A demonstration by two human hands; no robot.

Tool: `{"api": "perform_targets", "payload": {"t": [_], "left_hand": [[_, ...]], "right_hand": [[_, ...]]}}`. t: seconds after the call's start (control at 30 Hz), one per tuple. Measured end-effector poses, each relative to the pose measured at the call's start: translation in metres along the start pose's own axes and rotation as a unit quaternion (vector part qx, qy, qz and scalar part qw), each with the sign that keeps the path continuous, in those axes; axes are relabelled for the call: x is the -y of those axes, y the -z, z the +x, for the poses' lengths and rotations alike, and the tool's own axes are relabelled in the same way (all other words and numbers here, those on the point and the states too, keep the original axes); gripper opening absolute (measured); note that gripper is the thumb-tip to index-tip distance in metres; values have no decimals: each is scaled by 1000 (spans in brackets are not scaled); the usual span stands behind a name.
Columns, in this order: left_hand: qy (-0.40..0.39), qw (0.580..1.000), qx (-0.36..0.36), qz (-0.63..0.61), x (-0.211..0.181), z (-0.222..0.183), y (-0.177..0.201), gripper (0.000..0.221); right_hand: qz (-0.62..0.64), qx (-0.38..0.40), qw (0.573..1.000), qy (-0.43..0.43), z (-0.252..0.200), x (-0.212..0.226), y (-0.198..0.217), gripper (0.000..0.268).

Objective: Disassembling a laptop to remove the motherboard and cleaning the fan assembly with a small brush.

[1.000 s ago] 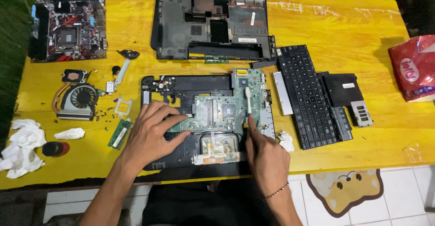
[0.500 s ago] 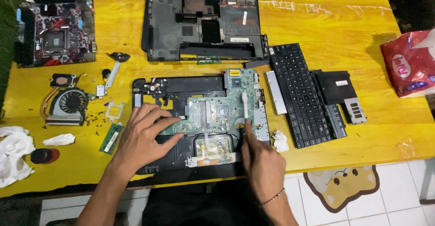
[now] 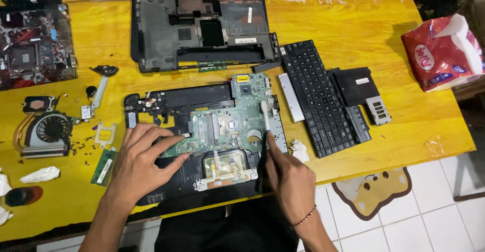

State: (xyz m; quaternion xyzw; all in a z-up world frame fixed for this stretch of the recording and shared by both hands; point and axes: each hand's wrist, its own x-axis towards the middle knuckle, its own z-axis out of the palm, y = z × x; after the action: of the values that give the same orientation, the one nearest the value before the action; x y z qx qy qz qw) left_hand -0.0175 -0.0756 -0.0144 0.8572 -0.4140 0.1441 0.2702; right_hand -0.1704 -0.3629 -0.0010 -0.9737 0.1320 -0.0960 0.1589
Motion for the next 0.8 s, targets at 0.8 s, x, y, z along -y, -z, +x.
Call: {"api": "perform_targets", "payload": {"t": [0.8], "left_hand": [[3, 1000, 8, 10, 5, -4, -5, 41]], "right_hand": [[53, -47, 997, -10, 32, -18, 11, 47]]}}
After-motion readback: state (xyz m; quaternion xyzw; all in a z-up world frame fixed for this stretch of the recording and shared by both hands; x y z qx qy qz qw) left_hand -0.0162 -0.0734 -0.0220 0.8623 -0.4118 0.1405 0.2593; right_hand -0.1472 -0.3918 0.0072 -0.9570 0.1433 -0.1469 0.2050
